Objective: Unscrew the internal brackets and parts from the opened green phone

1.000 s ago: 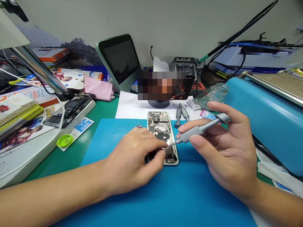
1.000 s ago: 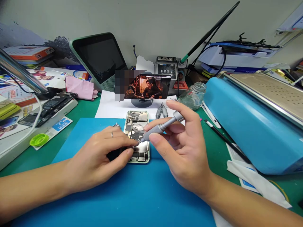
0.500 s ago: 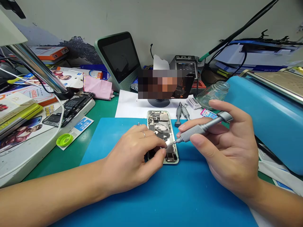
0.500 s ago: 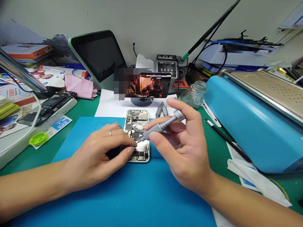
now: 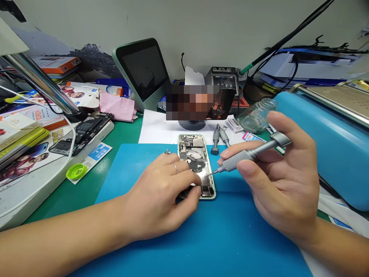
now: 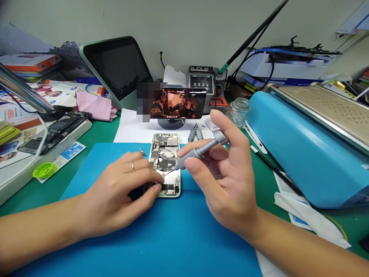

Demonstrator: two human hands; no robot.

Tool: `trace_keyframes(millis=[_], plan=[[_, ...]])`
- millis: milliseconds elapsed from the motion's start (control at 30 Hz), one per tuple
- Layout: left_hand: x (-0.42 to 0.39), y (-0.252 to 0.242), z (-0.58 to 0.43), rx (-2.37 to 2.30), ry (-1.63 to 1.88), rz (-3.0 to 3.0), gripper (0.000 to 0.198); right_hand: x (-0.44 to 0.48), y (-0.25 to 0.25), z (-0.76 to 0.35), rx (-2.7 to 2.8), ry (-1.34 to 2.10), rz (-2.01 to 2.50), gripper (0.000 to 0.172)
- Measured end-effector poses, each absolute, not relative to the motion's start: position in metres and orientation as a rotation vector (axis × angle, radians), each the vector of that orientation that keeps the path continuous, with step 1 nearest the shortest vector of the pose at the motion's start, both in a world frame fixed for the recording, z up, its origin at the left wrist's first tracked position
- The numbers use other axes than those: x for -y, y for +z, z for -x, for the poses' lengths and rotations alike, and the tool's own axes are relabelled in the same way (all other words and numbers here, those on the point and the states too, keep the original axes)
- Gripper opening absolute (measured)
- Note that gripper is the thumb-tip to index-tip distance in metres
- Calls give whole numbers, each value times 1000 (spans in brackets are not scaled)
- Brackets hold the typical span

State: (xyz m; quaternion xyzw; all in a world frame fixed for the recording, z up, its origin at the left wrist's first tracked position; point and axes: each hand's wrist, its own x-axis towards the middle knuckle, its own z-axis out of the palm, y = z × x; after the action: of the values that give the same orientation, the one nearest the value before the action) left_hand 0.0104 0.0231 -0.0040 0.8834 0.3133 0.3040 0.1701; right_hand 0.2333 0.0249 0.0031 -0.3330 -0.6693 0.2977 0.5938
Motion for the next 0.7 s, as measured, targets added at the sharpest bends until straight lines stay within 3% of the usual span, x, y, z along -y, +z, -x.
trace_keyframes(millis=[300, 700], plan=[[-16, -2, -9, -678, 768, -2697, 25, -30, 1, -242, 1601, 544, 784, 68], [-19, -3, -7, -615, 660, -2707, 24, -32, -1, -244, 1601, 527, 826, 64]])
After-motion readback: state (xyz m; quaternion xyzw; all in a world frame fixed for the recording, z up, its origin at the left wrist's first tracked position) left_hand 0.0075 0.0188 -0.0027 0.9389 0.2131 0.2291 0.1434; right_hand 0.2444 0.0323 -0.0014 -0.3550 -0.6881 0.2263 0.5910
